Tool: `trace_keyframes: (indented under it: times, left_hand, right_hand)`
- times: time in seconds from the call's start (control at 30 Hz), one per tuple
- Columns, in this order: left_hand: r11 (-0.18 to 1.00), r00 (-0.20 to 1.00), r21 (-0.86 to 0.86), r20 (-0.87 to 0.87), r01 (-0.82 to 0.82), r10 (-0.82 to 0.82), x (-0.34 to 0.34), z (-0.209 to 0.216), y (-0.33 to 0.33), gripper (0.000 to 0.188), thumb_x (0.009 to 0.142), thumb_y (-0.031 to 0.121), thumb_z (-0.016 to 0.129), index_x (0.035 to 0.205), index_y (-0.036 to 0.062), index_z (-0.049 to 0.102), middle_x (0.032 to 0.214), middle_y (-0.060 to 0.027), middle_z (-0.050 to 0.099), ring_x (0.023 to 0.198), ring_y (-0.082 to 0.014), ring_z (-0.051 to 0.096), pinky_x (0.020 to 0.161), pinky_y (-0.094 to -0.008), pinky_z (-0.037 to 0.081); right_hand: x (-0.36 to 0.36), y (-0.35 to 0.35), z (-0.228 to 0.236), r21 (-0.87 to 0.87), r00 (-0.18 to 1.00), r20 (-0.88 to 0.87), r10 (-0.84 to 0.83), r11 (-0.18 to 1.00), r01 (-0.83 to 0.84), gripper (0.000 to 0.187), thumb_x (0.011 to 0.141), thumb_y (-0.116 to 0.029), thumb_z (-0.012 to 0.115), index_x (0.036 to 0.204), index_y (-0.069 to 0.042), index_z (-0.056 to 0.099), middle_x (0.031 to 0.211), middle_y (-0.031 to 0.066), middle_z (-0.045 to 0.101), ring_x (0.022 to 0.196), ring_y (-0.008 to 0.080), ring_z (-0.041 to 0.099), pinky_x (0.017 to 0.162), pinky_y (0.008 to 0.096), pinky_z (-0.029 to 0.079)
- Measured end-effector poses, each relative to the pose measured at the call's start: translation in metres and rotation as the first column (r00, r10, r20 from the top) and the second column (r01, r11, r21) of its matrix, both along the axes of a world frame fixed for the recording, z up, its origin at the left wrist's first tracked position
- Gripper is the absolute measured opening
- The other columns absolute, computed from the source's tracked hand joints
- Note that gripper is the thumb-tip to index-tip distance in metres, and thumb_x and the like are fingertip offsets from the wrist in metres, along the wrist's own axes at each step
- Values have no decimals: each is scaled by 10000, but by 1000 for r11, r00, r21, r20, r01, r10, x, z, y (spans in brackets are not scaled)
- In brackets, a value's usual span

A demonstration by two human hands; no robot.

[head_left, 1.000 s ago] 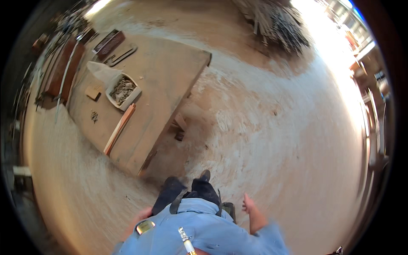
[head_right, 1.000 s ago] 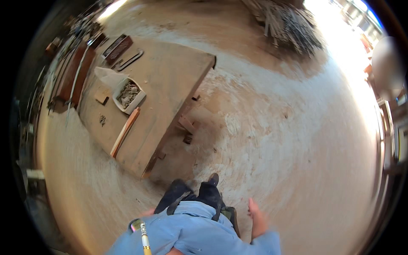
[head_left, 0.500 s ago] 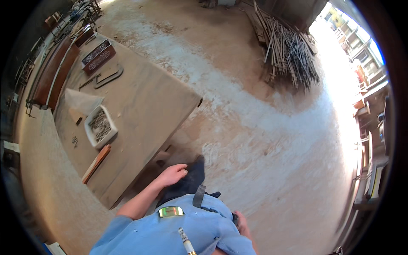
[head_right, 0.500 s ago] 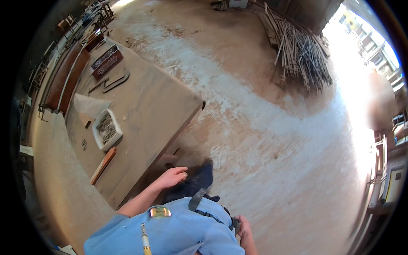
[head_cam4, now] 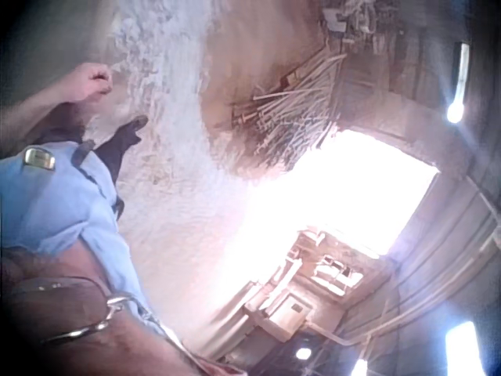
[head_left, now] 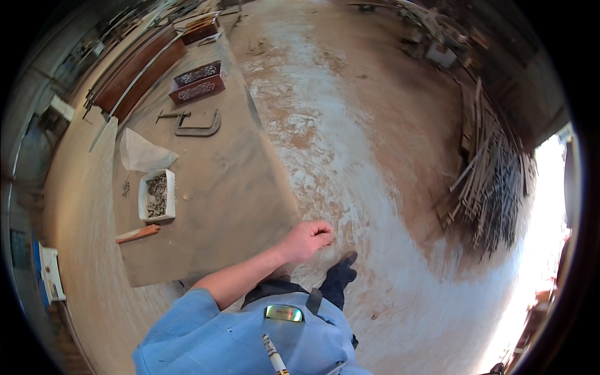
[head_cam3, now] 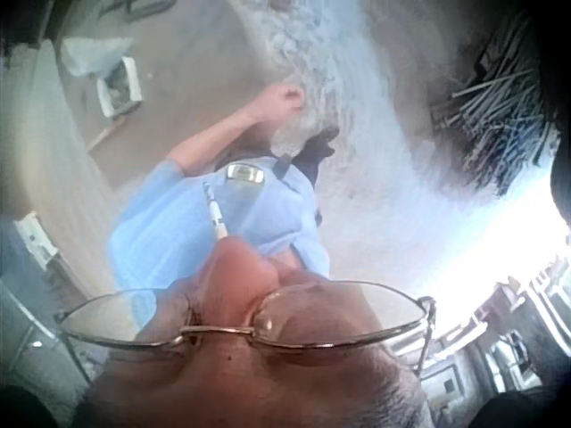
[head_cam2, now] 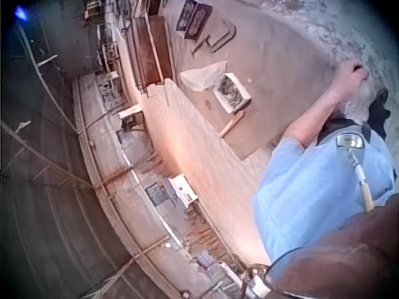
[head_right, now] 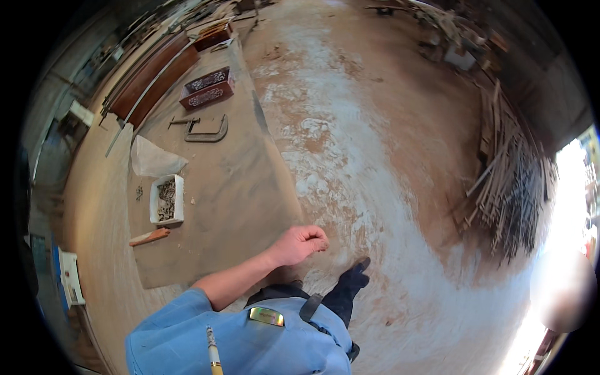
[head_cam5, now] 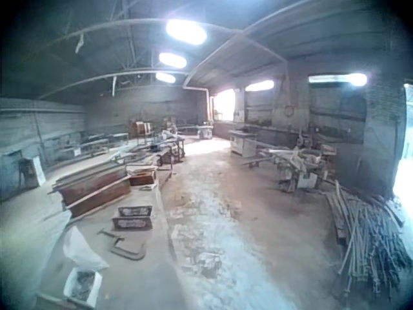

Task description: The person picks up a reddish-brown wooden board, carries it to a jointer, and runs it through the machine. They then retrieve a smaller wooden piece, measure it with a tape measure, and place it on a table saw. Finally, they return to the table saw with the larger board and position it for cutting.

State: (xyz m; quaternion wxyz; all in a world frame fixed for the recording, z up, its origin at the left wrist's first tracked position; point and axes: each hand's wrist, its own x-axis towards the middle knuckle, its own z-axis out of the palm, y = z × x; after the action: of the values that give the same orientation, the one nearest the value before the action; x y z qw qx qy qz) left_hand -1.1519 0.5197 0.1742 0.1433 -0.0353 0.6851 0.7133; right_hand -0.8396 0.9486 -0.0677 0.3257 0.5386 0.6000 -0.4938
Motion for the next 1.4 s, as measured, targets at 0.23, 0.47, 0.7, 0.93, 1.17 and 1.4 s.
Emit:
trace_keyframes:
  times: [0.23, 0.47, 0.7, 0.93, 1.17, 1.4]
  left_hand:
    - [947, 951, 82, 8, -309, 309, -120, 47, 29, 126, 944, 86, 557, 890, 10, 642, 848, -39, 652, 774, -104, 591, 723, -265, 491]
    - [945, 853, 163, -407, -285, 327, -171, 122, 23, 148, 925, 118, 587, 867, -6, 644, 842, -101, 657, 791, -195, 612, 732, -313, 488]
    - [923, 593, 364, -774, 126, 224, -260, 177, -38, 380, 910, 311, 639, 1007, -55, 669, 1067, -239, 646, 1007, -411, 608, 853, -485, 514]
    - [879, 456, 388, -858, 276, 236, -367, 208, -100, 622, 871, 366, 696, 1360, 72, 449, 1269, -425, 447, 1120, -557, 511, 887, -672, 379]
    - [937, 493, 344, -827, 61, 271, -454, 206, -185, 516, 896, 266, 655, 1320, 30, 481, 1187, -315, 548, 1045, -464, 584, 868, -558, 471]
    - [806, 556, 233, -619, -544, 555, -536, 175, -289, 393, 912, 197, 623, 1245, 9, 530, 1124, -210, 604, 1008, -319, 617, 837, -434, 501]
  right_hand:
    - [-257, 172, 8, 104, 990, -113, 86, 992, -75, 165, 942, -249, 425, 983, -112, 506, 594, 45, 480, 386, 193, 451, 323, 354, 389]
    - [-611, 203, 62, 182, 901, -382, 206, 973, -146, 89, 906, -229, 428, 926, -153, 470, 558, 3, 394, 365, 157, 381, 339, 358, 393]
    - [-790, 64, 46, 336, 597, -480, 643, 763, -552, 228, 825, -13, 425, 1020, -84, 519, 635, 59, 482, 439, 193, 486, 364, 396, 479]
    - [-823, -36, 35, 93, 673, -258, 693, 711, -697, 282, 898, -309, 522, 824, -44, 588, 626, 94, 560, 432, 207, 515, 428, 378, 465]
    - [-966, -150, 61, 173, 488, -72, 870, 493, -852, 287, 889, -329, 536, 886, -55, 623, 744, 118, 607, 539, 209, 559, 462, 370, 446]
    - [-1184, -288, 22, 62, 499, -126, 857, 509, -859, 223, 888, -283, 508, 871, -70, 569, 685, 83, 562, 503, 185, 519, 402, 337, 413]
